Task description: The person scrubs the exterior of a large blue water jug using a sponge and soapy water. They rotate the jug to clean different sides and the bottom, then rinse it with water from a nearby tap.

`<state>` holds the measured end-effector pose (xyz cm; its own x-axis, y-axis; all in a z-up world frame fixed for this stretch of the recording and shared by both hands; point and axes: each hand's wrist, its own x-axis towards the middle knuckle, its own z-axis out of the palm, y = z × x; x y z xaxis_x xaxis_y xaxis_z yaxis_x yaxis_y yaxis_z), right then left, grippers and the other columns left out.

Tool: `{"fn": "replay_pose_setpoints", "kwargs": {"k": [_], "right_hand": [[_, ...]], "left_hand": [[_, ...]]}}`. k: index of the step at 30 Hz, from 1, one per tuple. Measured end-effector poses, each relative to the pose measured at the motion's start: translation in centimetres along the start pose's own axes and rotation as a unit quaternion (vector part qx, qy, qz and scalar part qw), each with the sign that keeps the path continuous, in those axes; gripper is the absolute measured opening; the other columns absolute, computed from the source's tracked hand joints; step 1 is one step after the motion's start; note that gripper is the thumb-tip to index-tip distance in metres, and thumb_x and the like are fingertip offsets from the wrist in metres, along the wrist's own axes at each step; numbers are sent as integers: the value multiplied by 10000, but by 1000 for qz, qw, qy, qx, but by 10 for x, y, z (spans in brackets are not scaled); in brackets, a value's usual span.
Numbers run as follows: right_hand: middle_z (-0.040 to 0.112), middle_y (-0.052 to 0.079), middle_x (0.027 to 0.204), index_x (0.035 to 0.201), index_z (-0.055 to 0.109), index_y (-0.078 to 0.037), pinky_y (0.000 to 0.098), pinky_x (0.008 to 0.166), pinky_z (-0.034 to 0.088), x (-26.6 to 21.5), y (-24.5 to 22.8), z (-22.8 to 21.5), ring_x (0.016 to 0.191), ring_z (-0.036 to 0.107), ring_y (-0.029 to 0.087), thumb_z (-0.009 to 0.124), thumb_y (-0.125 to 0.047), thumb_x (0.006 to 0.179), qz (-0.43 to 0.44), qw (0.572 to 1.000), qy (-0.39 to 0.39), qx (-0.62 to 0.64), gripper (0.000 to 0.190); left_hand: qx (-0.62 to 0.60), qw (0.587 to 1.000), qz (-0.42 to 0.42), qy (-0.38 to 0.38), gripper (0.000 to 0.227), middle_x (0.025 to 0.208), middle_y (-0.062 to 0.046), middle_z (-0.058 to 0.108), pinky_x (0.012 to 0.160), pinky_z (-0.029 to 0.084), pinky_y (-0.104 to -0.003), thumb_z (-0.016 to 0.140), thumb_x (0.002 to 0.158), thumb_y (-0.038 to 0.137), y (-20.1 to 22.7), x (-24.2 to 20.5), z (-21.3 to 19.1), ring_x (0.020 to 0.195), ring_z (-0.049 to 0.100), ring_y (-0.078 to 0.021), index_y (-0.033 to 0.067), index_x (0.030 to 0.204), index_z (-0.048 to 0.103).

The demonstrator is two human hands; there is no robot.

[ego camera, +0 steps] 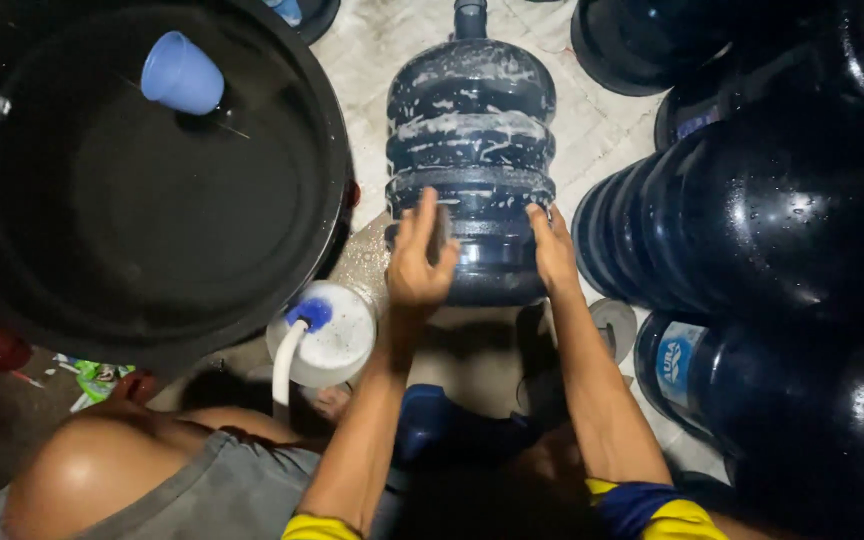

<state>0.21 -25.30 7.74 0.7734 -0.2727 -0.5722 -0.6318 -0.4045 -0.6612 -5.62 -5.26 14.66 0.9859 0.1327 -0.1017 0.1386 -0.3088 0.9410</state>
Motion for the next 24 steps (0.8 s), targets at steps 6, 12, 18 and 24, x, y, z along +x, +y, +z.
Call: {"fn": "replay_pose_setpoints", "kwargs": {"k": [6, 12, 18, 24], "right_hand": [[381, 272, 1413, 1461, 294, -57, 516, 1091, 270, -31, -21, 3, 1336, 329, 404, 468, -701, 825, -7, 1000, 2, 22, 921], [415, 264, 1389, 1453, 299, -65, 501, 1075, 308, -9, -9, 20, 1313, 378, 385, 515, -702, 825, -21, 1000, 18, -2, 921], [303, 309, 1446, 1462, 251, -19, 511, 1125, 216, -14, -3, 60, 1353, 263, 452, 379, -651, 911, -54, 996, -14, 76, 848], [308, 214, 1476, 1476, 230, -71, 433, 1098, 332, -57, -38, 21, 1361, 304, 356, 403, -668, 870, 26, 966, -37, 256, 868]], "left_hand": [[-39, 985, -67, 152, 618, 1430, -204, 406, 1096, 293, -480, 603, 882, 264, -108, -21, -2, 1314, 379, -363, 174, 1449, 374], [257, 934, 214, 123, 498, 1288, -126, 553, 984, 363, -637, 540, 829, 357, -39, -45, 78, 1263, 477, -381, 301, 1324, 526], [46, 959, 60, 273, 611, 1239, -198, 557, 957, 415, -472, 563, 883, 262, -81, -21, -16, 1109, 537, -401, 181, 1456, 368], [54, 978, 60, 192, 788, 1364, -135, 490, 1031, 387, -457, 649, 722, 275, -85, -16, -14, 1237, 487, -355, 232, 1455, 363]]}}
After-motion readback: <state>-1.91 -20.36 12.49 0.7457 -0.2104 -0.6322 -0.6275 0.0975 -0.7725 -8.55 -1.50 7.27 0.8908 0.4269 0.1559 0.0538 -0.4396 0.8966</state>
